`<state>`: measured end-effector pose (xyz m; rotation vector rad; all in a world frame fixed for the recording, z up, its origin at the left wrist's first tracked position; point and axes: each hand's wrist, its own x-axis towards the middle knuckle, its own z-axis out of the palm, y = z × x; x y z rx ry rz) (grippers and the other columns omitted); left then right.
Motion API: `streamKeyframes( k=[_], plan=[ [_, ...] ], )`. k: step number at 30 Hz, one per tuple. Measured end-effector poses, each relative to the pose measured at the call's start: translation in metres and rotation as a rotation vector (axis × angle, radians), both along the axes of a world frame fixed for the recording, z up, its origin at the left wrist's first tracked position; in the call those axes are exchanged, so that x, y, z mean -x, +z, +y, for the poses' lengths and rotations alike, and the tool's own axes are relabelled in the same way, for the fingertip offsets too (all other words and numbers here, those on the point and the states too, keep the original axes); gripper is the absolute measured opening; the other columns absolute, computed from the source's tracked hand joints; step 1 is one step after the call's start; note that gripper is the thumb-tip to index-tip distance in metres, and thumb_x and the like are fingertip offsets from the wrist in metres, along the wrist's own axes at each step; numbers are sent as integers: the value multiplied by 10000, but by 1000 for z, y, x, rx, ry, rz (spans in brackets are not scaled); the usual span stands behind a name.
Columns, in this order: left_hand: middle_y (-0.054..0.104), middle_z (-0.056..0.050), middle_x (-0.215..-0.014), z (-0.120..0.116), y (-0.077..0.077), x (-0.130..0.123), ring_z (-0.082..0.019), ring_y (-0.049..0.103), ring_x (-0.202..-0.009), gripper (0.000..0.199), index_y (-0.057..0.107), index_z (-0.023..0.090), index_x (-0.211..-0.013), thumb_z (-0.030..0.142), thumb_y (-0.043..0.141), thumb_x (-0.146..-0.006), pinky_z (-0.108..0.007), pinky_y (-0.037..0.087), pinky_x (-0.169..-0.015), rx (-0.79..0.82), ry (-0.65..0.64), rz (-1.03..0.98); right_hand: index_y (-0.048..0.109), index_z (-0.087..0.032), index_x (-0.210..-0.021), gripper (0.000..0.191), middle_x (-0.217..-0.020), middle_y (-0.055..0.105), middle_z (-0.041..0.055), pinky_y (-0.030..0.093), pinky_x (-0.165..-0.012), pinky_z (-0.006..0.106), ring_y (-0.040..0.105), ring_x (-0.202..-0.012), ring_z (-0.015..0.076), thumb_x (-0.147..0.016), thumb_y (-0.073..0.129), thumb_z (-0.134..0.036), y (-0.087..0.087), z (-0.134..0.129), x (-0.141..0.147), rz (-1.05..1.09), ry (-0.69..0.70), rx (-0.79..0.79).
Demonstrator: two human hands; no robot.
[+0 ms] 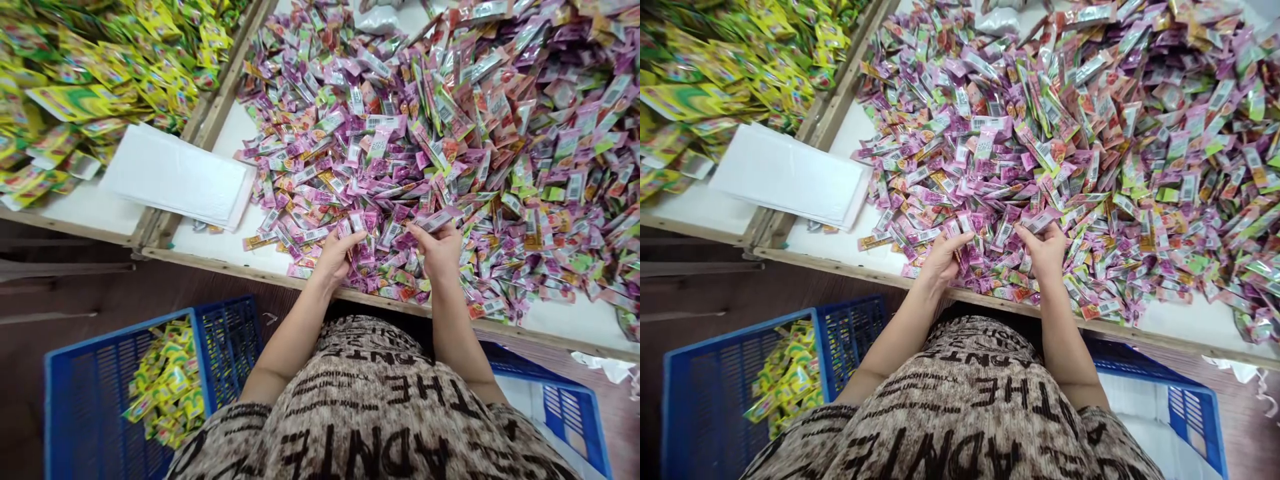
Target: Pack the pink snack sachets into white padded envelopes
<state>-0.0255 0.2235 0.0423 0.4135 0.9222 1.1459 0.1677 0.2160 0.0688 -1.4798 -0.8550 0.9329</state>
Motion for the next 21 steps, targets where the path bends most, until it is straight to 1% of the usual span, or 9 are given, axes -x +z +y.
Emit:
streamKeyframes(
  k=[1,3,6,9,12,15,17,19,21],
  plan=[
    [771,-47,-887,-1,0,1,-212,723,-841,491,719,165,-1029,245,895,-578,-378,544,-892,-3,-9,-8,613,-199,-717,333,-622,617,-21,284,-394,240,343,-415,59,-603,868,-382,3,-1,-1,16,25,-3],
    [777,-53,-909,-4,0,3,-221,728,-853,528,716,172,-1068,243,898,-578,-385,544,-900,-15,-22,-16,644,-200,-718,309,-653,648,-12,361,-434,250,438,-453,83,-601,875,-369,7,-5,0,57,115,-5],
    [779,-49,-965,-11,-1,2,-219,727,-888,530,721,188,-1080,248,902,-585,-366,532,-921,-36,-31,-23,704,-198,-776,283,-787,726,20,506,-606,288,625,-643,150,-615,872,-360,6,-15,10,53,265,45],
    [775,-60,-1007,-20,-3,-3,-225,720,-929,450,729,178,-1047,278,878,-635,-358,530,-920,-54,-57,-26,714,-191,-880,344,-876,754,34,545,-739,317,680,-780,184,-620,864,-358,1,-24,26,32,357,114],
    [772,-70,-984,-27,-6,-8,-230,719,-909,408,730,166,-1006,306,870,-649,-369,539,-899,-37,-5,-21,691,-188,-961,421,-941,755,41,543,-764,319,684,-828,192,-613,847,-367,-5,-28,35,95,376,140],
    [764,-49,-887,-30,-7,-4,-199,714,-839,407,723,170,-969,316,884,-625,-346,538,-872,5,193,21,669,-179,-973,427,-868,733,27,509,-669,289,638,-723,166,-629,816,-384,-14,-28,28,108,348,174],
    [740,-18,-806,-31,-7,2,-157,691,-766,379,717,172,-932,314,886,-624,-300,532,-826,0,269,73,650,-176,-979,398,-787,694,4,465,-619,273,579,-647,145,-667,777,-390,-21,-27,19,37,319,185],
    [695,14,-722,-32,-5,8,-118,642,-668,351,713,168,-896,302,888,-623,-256,518,-744,-27,233,129,637,-175,-926,302,-704,634,-13,429,-607,272,526,-607,139,-721,726,-378,-28,-27,10,-147,300,195],
    [637,39,-640,-34,-2,12,-89,573,-567,332,710,158,-861,288,891,-614,-229,485,-644,-39,135,176,610,-182,-831,199,-638,570,-16,413,-621,289,501,-596,152,-772,678,-359,-32,-28,4,-403,274,206]
  ],
)
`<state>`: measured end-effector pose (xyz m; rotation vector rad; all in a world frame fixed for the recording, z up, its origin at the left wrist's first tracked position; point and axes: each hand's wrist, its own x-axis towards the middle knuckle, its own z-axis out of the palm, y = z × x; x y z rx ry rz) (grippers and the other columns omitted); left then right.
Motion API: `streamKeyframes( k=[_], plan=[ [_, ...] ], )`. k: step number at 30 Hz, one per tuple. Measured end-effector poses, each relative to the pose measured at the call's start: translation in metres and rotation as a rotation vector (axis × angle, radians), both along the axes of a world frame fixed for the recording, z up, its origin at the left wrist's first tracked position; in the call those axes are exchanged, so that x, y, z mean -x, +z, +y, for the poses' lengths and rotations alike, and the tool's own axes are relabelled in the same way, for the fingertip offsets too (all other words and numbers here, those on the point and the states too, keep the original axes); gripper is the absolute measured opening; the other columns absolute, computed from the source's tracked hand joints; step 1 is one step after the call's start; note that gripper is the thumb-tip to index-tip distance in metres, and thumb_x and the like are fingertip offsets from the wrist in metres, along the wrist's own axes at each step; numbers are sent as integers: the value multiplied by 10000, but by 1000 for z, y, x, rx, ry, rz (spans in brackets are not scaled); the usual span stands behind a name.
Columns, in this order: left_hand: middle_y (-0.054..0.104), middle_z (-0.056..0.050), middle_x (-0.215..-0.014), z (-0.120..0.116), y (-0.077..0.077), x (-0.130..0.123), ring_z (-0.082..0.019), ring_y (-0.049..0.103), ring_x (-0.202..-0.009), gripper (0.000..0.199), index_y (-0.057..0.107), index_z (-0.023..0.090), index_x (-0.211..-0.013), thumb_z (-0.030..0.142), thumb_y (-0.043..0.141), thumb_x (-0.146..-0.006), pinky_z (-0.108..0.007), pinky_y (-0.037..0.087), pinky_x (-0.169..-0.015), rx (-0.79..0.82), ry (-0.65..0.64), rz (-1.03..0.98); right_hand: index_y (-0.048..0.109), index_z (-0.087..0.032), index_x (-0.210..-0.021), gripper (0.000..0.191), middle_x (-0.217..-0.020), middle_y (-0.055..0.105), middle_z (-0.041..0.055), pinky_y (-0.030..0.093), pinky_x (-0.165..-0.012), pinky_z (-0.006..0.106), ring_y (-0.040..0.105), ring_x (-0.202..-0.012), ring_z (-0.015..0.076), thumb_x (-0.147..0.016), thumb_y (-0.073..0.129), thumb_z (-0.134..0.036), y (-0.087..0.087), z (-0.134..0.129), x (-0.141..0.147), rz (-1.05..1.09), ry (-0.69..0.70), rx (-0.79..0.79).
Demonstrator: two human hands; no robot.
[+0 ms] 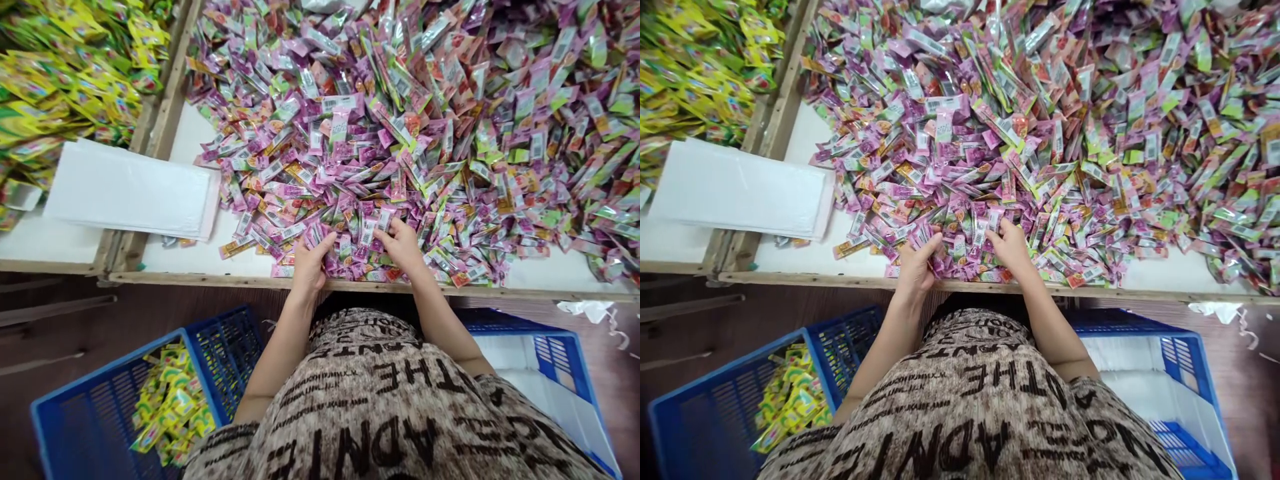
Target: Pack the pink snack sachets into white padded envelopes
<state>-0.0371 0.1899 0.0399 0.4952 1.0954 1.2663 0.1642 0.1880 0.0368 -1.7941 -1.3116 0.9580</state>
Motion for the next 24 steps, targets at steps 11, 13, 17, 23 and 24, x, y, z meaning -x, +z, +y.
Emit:
streamKeyframes(
  k=[11,13,17,23,24],
  plan=[
    [711,-2,-792,-17,1,-27,-130,653,-675,398,703,166,-840,237,925,-517,-240,531,-676,40,-276,-7,608,-183,-1004,170,-896,695,77,465,-739,322,630,-803,224,-863,515,-165,35,-43,42,-225,327,-82],
    [732,-23,-812,-20,1,-33,-163,686,-727,350,695,165,-790,232,916,-528,-260,550,-714,71,-307,3,628,-176,-1062,257,-909,706,70,481,-729,320,633,-765,203,-830,523,-140,39,-52,36,-83,393,-61],
    [740,-52,-832,-26,0,-45,-173,695,-733,249,716,164,-843,258,845,-653,-287,568,-709,65,-368,9,680,-206,-993,206,-885,707,38,507,-660,307,624,-647,158,-862,565,-317,32,-52,-36,85,-3,-116],
    [572,29,-539,-31,9,-66,-103,551,-511,247,615,155,-629,239,846,-655,-222,477,-535,54,-447,69,594,-172,-896,365,-700,582,-30,486,-619,305,560,-597,148,-599,779,-277,-12,-16,-153,-87,-571,4],
    [575,26,-543,-31,12,-67,-105,553,-519,260,607,155,-619,244,847,-658,-221,473,-535,44,-454,89,590,-170,-902,405,-683,567,-44,487,-635,303,558,-610,146,-562,792,-255,-16,-12,-160,-50,-564,23]
  ],
)
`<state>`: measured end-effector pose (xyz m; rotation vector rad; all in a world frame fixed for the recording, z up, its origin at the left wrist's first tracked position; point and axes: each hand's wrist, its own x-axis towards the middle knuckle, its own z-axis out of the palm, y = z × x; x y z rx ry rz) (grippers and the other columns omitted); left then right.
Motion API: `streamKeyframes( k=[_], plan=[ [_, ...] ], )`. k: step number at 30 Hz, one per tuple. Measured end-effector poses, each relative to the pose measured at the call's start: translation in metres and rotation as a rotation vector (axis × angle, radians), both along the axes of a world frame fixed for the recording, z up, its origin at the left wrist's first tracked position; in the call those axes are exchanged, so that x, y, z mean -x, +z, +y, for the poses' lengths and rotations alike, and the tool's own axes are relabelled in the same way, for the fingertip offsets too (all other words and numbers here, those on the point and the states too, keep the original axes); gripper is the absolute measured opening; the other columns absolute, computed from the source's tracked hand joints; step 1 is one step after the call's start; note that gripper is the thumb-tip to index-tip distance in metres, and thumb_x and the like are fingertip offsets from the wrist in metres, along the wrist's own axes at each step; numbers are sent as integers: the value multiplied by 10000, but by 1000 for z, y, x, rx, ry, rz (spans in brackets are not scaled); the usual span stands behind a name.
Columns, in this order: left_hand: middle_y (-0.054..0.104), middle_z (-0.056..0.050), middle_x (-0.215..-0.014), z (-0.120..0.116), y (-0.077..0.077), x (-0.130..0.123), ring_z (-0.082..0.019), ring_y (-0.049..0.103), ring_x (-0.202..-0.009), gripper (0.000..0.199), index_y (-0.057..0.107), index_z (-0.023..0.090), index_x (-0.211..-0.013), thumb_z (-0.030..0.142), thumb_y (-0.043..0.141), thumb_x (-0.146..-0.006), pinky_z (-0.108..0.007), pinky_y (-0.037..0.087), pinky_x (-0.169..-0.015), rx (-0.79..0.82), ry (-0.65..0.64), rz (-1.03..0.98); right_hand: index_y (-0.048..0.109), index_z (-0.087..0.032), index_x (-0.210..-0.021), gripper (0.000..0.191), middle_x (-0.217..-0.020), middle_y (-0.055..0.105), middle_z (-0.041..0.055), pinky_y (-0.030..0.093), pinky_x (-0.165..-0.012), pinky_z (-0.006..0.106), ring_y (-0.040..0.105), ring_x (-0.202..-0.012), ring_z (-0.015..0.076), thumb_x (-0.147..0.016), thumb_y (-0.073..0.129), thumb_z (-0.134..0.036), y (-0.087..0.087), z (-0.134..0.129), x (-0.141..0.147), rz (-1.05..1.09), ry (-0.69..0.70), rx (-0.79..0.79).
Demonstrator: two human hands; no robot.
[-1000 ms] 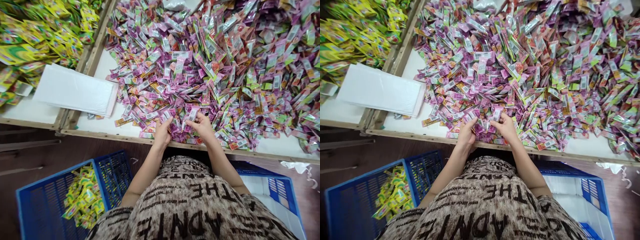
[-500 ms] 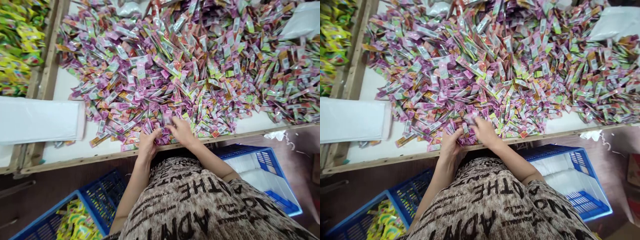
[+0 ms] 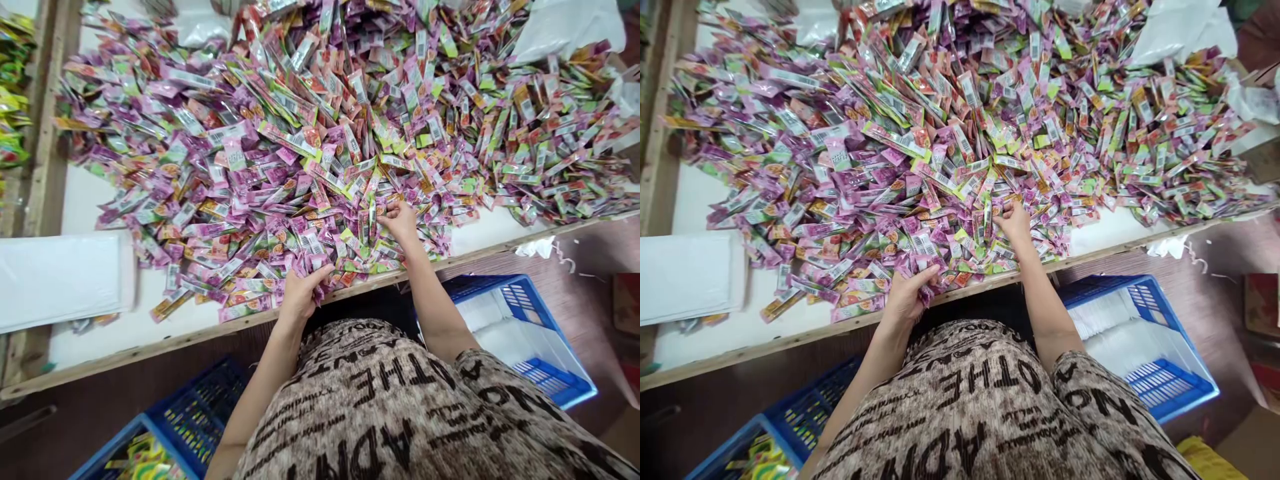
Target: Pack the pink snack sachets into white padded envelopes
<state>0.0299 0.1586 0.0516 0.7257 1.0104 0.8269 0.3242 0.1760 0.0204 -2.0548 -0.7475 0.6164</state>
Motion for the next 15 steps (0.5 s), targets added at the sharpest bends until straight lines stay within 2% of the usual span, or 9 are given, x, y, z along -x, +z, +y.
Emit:
streamKeyframes(
  k=[3,6,9,12,15],
  plan=[
    [617,12,-593,0,6,4,-110,578,-556,220,651,150,-681,252,846,-669,-221,488,-565,-39,41,38,592,-163,-951,382,-729,609,-26,489,-666,303,567,-641,143,-610,736,-258,-1,2,-4,64,-11,-50],
    [638,12,-610,-3,6,14,-104,582,-549,204,696,150,-752,243,852,-661,-216,497,-568,-56,97,60,600,-171,-897,287,-788,648,24,486,-710,320,591,-703,166,-710,689,-370,5,-2,7,-95,-25,-100],
    [665,-14,-622,-12,2,17,-129,613,-543,228,703,141,-729,265,871,-636,-236,521,-549,21,0,83,599,-180,-922,389,-709,616,0,471,-697,326,576,-663,175,-692,731,-466,5,1,23,-173,76,-67],
    [733,-74,-722,-22,-3,12,-186,687,-625,283,736,121,-785,285,888,-612,-300,584,-632,104,-96,89,581,-171,-1045,517,-650,555,-46,449,-632,304,530,-603,159,-628,773,-407,-1,7,29,-41,68,-87],
    [765,-111,-823,-23,-8,8,-192,710,-673,331,762,102,-875,293,878,-631,-309,595,-685,117,-62,91,607,-174,-949,368,-622,505,-52,420,-573,278,459,-555,129,-684,698,-413,-2,5,29,158,86,-160]
  ],
)
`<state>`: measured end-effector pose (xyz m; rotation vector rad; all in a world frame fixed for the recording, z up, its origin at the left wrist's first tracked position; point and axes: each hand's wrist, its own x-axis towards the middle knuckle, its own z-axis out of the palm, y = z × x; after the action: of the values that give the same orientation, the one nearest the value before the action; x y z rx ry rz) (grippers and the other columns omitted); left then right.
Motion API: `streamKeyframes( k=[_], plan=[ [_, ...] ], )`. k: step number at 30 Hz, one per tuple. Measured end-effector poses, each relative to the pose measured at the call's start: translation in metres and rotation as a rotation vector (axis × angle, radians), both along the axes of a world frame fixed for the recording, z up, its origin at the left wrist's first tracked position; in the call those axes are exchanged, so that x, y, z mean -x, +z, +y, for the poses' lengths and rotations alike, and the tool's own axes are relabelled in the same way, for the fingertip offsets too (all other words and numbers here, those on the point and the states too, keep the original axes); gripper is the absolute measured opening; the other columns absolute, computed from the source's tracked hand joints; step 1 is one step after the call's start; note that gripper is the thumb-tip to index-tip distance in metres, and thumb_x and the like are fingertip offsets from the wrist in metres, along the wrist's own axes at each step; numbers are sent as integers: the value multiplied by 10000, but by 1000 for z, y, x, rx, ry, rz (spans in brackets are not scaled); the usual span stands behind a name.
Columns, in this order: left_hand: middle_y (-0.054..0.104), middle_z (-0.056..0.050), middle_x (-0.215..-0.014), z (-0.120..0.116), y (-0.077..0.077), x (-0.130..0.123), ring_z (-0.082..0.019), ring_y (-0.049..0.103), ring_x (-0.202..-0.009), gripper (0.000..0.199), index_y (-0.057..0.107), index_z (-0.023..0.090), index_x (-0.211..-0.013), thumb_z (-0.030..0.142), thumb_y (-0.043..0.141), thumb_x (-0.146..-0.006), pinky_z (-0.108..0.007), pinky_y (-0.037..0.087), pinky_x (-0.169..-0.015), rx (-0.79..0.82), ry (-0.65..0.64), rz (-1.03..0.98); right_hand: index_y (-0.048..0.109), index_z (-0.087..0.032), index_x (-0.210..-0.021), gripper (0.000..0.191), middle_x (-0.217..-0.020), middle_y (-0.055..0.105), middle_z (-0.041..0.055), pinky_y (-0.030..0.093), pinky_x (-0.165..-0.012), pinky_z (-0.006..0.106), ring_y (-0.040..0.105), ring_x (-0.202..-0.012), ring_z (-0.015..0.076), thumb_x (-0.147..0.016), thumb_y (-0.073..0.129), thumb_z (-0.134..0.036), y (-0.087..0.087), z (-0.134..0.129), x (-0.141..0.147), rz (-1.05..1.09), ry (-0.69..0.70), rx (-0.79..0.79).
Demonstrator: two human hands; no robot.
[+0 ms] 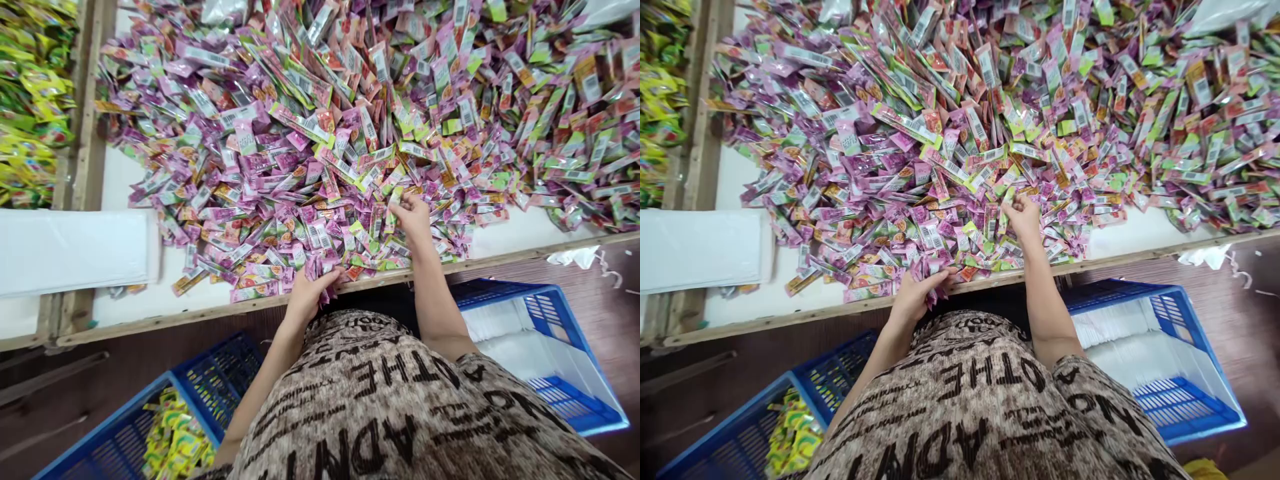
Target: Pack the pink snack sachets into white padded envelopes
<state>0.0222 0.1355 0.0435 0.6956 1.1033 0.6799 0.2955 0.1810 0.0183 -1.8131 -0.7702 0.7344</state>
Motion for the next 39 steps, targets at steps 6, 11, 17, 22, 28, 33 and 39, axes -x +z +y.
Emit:
streamKeyframes(
  k=[6,11,17,22,28,33,39],
  plan=[
    [772,-140,-861,11,-8,8,-197,724,-734,260,781,88,-844,288,834,-686,-290,589,-715,22,69,-51,648,-179,-890,306,-734,626,42,485,-744,382,570,-718,223,-690,711,-401,6,-7,23,-372,97,196],
    [767,-135,-830,14,-15,15,-185,713,-704,253,786,79,-831,286,828,-691,-281,582,-714,72,81,-113,610,-164,-1002,234,-958,672,93,486,-861,387,614,-882,234,-834,533,-309,15,-9,11,-388,108,13],
    [758,-121,-796,15,-25,19,-177,706,-702,260,785,84,-835,301,829,-700,-275,576,-718,96,82,-133,542,-202,-977,198,-837,630,70,475,-760,392,580,-749,228,-908,531,-388,27,-25,28,-475,434,170],
    [755,-115,-793,14,-25,21,-182,707,-709,250,785,93,-834,297,826,-696,-285,573,-733,78,99,-147,522,-215,-807,190,-842,616,72,438,-726,349,568,-782,241,-853,603,-381,25,-31,44,-612,459,210],
    [750,-104,-775,15,-23,20,-170,695,-690,248,786,92,-820,300,822,-690,-276,566,-718,82,109,-161,574,-197,-933,270,-817,657,51,428,-688,322,591,-739,231,-765,730,-339,25,-54,58,-479,682,281],
    [748,-101,-776,13,-22,21,-175,693,-689,237,783,96,-812,287,825,-679,-288,572,-709,78,108,-149,599,-196,-820,150,-844,683,60,455,-677,328,597,-702,196,-790,683,-317,24,-70,48,-291,579,160],
    [739,-81,-762,14,-25,24,-170,695,-698,229,775,111,-809,291,825,-676,-273,567,-713,47,119,-144,584,-213,-1019,399,-857,676,34,480,-647,340,605,-685,186,-760,720,-484,44,-85,-33,-258,87,-7]
  ],
)
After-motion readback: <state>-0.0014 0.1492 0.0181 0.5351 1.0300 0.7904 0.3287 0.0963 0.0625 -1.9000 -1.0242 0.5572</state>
